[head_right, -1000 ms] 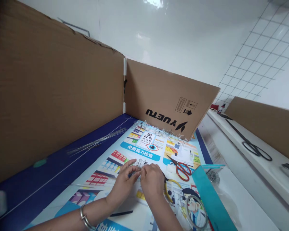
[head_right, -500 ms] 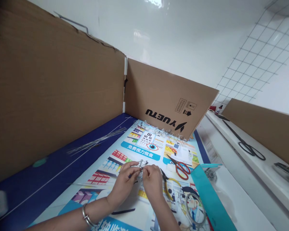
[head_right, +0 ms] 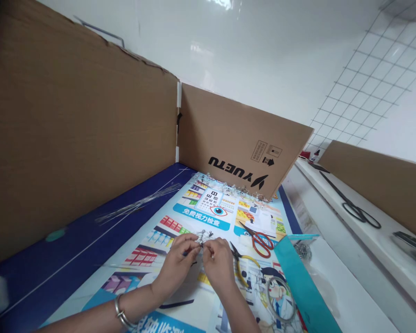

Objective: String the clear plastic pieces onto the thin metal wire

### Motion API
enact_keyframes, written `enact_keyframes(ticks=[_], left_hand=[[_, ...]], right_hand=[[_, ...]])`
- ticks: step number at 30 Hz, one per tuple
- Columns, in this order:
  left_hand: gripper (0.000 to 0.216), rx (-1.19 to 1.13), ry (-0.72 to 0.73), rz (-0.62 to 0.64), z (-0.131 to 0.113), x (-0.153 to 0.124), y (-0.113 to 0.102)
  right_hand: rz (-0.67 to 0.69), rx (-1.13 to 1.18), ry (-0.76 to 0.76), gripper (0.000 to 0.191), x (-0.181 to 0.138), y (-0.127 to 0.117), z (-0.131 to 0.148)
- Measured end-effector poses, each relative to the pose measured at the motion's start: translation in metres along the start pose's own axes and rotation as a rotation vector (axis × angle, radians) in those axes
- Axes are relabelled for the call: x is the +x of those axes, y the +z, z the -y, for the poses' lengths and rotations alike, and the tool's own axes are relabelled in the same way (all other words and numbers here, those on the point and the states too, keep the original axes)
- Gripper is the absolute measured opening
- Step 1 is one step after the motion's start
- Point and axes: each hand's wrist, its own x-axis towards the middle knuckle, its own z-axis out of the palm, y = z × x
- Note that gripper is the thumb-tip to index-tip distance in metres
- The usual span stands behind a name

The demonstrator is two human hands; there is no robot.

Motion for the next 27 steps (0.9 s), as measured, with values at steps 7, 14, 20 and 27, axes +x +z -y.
enact_keyframes(ticks=[7, 14, 20, 27], left_hand=[[0.018, 0.021, 0.032, -0.005, 0.005, 0.000, 0.001], [0.015, 0.052, 0.046, 0.060, 0.006, 0.006, -0.004], [0.017, 0.079, 0.065, 0.079, 0.003, 0.009, -0.008], [0.019, 0.100, 0.079, 0.088, 0.004, 0.009, -0.009]], right_hand=[[-0.015, 0.001, 0.008, 0.016, -0.001, 0.006, -0.005], [0.022, 0.012, 0.005, 0.014, 0.000, 0.002, -0.010], [0.038, -0.032, -0.003, 0.011, -0.010, -0.012, 0.003], [0.224, -0.394, -0.162, 0.012, -0.046, -0.010, 0.012]])
